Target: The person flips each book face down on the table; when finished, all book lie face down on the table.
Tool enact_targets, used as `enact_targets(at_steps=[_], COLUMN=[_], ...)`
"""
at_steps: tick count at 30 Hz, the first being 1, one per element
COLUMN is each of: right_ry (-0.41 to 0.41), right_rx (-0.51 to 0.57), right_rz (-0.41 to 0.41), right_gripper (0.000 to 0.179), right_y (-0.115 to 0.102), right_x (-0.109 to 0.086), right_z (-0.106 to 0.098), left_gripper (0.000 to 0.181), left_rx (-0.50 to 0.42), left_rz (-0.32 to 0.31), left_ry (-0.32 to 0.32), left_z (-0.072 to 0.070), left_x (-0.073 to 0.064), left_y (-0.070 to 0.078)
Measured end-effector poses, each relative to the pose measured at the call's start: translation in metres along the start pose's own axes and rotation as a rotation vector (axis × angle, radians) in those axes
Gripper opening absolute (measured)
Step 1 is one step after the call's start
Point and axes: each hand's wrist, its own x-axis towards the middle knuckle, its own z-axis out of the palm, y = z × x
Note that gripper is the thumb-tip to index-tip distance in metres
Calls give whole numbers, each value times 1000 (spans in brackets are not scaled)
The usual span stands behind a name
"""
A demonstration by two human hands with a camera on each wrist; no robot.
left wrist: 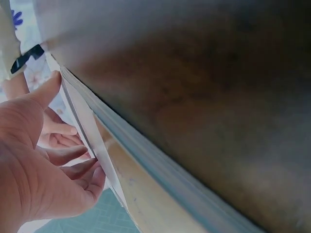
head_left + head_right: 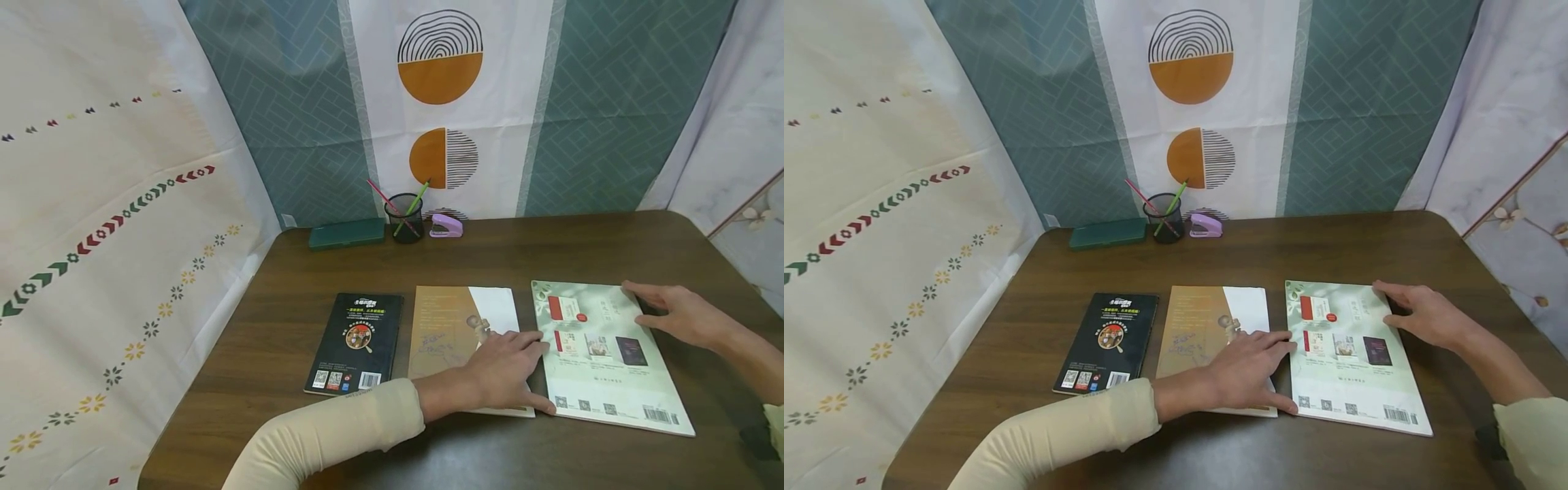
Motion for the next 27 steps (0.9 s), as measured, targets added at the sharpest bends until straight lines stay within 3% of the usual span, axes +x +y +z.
enact_targets(at_steps=[27], right_ry=[-2], right_rx=[58], right_rz=[-77], right_gripper=[76], right_y=[2], right_x=[0], right_z=[7], left_gripper=[107], left_rx=[63], left_rz=[-17], left_ry=[23], left_z=[-1], left_x=[-1], left_y=[11])
